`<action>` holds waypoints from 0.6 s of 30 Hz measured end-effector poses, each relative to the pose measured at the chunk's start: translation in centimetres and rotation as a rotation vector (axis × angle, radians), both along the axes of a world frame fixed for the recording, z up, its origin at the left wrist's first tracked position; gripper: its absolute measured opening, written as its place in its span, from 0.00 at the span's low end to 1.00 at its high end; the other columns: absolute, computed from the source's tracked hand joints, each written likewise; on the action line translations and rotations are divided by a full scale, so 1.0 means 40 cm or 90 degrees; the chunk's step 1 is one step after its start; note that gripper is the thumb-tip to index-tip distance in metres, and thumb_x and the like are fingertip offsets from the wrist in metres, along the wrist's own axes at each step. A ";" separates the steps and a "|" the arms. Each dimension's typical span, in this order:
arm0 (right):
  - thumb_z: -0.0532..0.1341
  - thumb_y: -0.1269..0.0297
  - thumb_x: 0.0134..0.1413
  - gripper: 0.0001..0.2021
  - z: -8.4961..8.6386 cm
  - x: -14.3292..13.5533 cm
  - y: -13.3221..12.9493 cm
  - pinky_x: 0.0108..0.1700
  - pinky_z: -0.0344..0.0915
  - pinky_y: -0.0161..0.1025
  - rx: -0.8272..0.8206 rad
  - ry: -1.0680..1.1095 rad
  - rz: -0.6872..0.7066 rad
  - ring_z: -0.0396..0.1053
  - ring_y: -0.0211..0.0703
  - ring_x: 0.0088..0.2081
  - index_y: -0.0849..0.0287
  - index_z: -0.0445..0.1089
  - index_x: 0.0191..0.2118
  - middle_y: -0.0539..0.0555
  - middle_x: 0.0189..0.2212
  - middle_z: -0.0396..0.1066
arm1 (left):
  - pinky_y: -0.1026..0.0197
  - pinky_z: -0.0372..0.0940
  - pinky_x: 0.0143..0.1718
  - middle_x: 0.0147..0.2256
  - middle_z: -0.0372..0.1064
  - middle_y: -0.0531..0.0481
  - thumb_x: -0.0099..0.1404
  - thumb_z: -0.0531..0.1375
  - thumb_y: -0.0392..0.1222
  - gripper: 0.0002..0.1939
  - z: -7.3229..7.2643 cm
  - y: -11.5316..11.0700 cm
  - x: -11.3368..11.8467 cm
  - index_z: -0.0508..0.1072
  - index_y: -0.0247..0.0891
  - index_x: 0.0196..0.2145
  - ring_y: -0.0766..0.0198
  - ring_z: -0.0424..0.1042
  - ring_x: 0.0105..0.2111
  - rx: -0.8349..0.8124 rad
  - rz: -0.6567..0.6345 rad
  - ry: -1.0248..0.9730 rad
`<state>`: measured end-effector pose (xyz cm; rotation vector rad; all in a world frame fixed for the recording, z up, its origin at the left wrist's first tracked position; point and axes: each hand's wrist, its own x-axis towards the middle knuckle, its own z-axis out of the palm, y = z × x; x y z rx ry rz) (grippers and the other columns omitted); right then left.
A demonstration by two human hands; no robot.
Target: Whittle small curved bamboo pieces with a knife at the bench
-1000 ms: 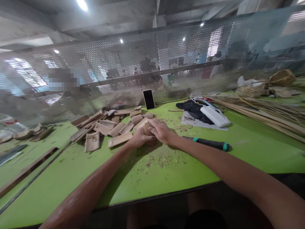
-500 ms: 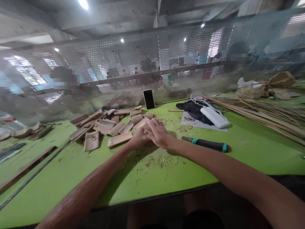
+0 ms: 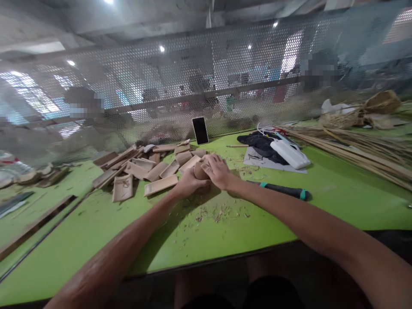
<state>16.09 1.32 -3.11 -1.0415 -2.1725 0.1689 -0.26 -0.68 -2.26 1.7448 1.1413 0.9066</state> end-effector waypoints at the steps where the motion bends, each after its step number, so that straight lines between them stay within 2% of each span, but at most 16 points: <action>1: 0.44 0.52 0.72 0.19 -0.001 0.002 0.003 0.57 0.58 0.59 0.004 -0.005 0.004 0.61 0.58 0.53 0.58 0.63 0.55 0.63 0.51 0.65 | 0.61 0.72 0.27 0.29 0.75 0.49 0.51 0.72 0.42 0.15 0.000 0.000 0.000 0.75 0.33 0.34 0.63 0.73 0.27 0.004 -0.002 -0.003; 7: 0.43 0.52 0.73 0.19 0.017 0.003 -0.006 0.59 0.58 0.55 -0.055 0.056 0.037 0.62 0.54 0.55 0.57 0.63 0.54 0.62 0.52 0.66 | 0.61 0.72 0.26 0.33 0.77 0.46 0.51 0.72 0.43 0.20 -0.006 0.006 -0.002 0.75 0.31 0.39 0.63 0.74 0.28 0.010 -0.001 -0.011; 11: 0.42 0.49 0.73 0.21 0.027 0.007 -0.008 0.60 0.57 0.56 -0.041 0.056 0.086 0.62 0.53 0.55 0.55 0.64 0.54 0.61 0.52 0.67 | 0.63 0.68 0.21 0.27 0.74 0.48 0.52 0.71 0.41 0.15 -0.002 0.000 0.003 0.74 0.30 0.35 0.66 0.70 0.22 0.013 -0.035 -0.006; 15: 0.42 0.53 0.73 0.19 0.022 0.013 0.012 0.59 0.59 0.54 -0.062 0.076 0.071 0.63 0.53 0.54 0.56 0.65 0.51 0.61 0.51 0.67 | 0.63 0.69 0.24 0.29 0.75 0.48 0.49 0.71 0.39 0.17 0.002 -0.003 0.006 0.74 0.31 0.35 0.64 0.72 0.26 0.051 0.020 0.024; 18: 0.44 0.58 0.71 0.16 0.017 0.008 0.019 0.58 0.59 0.53 -0.028 0.088 0.077 0.64 0.52 0.53 0.57 0.66 0.50 0.61 0.49 0.69 | 0.63 0.68 0.23 0.28 0.74 0.48 0.49 0.71 0.41 0.15 0.000 -0.002 0.005 0.74 0.32 0.32 0.64 0.71 0.25 0.039 0.004 0.024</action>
